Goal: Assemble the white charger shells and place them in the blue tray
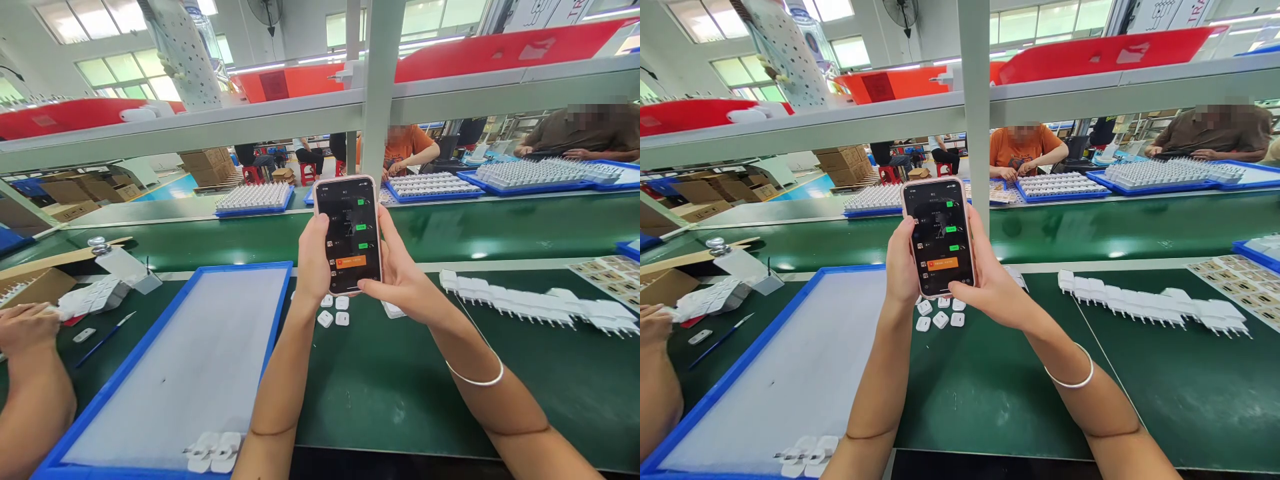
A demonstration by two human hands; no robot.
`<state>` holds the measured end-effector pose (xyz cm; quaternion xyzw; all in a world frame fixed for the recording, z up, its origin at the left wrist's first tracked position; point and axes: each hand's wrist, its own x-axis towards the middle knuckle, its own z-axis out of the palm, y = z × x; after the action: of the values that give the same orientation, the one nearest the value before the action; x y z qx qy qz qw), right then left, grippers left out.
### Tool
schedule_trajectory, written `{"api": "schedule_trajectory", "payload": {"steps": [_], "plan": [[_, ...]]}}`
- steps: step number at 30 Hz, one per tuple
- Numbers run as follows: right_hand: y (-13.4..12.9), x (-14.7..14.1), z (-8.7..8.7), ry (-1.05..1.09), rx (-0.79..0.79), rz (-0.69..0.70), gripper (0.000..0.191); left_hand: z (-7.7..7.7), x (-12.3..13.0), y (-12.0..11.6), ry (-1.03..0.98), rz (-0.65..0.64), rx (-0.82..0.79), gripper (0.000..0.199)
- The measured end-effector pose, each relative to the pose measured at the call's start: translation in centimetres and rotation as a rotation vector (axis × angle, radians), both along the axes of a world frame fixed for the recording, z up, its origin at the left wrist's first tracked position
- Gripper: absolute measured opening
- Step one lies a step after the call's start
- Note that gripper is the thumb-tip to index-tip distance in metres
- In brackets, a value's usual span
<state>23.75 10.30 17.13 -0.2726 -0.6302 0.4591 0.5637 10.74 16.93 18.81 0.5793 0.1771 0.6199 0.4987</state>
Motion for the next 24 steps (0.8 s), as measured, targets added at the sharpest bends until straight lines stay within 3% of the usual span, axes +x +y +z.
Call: {"api": "schedule_trajectory", "payload": {"steps": [24], "plan": [[-0.09, 0.03, -0.06, -0.008, -0.001, 0.010, 0.110, -0.06, 0.09, 0.07, -0.008, -0.007, -0.015, 0.033]]}}
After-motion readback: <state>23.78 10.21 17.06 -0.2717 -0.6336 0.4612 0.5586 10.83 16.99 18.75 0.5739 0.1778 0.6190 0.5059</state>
